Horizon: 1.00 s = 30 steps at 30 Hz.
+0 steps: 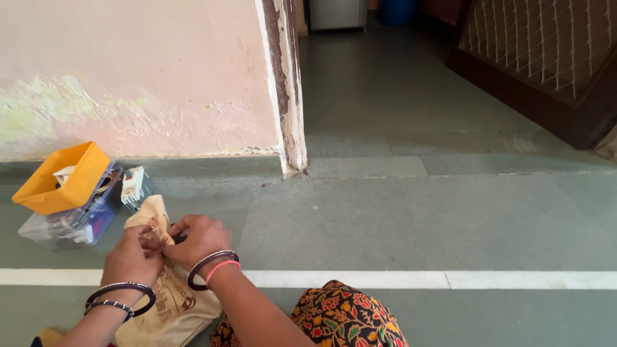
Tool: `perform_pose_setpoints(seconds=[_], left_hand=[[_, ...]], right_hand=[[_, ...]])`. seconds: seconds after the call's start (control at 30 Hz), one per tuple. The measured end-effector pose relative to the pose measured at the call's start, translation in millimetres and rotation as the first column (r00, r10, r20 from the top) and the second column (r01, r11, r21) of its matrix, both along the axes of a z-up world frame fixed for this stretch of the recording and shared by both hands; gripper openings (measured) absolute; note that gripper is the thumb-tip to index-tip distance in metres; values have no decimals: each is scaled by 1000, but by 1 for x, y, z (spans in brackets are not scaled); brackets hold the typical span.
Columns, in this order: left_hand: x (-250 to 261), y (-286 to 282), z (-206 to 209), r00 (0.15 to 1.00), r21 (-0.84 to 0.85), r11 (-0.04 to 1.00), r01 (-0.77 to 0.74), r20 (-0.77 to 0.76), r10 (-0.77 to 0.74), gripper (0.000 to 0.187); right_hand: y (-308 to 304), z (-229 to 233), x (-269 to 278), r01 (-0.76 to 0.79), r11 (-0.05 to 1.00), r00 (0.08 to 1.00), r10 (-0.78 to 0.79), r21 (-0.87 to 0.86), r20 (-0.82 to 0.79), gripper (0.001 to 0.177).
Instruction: The person wipes metal wrenches with a cloth, handles a small electrical device, and places the items into a fabric bag on the floor.
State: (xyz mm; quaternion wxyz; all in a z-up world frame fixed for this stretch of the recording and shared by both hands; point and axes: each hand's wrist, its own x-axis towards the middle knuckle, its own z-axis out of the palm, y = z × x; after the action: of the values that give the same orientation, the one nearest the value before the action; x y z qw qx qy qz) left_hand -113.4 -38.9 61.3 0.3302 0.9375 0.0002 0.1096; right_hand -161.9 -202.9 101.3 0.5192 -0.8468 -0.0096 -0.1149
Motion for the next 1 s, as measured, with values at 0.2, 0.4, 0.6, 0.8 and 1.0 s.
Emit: perform_pose_setpoints(seconds=[0.2, 0.4, 0.6, 0.8, 1.0], left_hand=[[-10, -11, 30, 987, 38, 999, -37, -156, 42, 67], [-16, -24, 48, 845, -203, 967, -152, -534, 21, 72], [10, 10, 8, 876, -534, 805, -257, -481, -39, 31], [6, 19, -17, 914, -728, 599, -333, -406, 15, 33], [-32, -9, 31, 945, -661, 711, -239, -328, 13, 56]], right_hand=[[0, -56, 47, -45, 644, 925, 316, 764, -212, 36], [-3, -81, 69, -121, 196, 898, 438, 973, 23, 39], [-18, -34, 35, -144, 921, 989, 144, 363, 26, 43], [-43, 5, -10, -498, 865, 725, 449, 53, -523, 69], [-26, -15, -7, -199, 868, 899, 347, 455, -268, 44]])
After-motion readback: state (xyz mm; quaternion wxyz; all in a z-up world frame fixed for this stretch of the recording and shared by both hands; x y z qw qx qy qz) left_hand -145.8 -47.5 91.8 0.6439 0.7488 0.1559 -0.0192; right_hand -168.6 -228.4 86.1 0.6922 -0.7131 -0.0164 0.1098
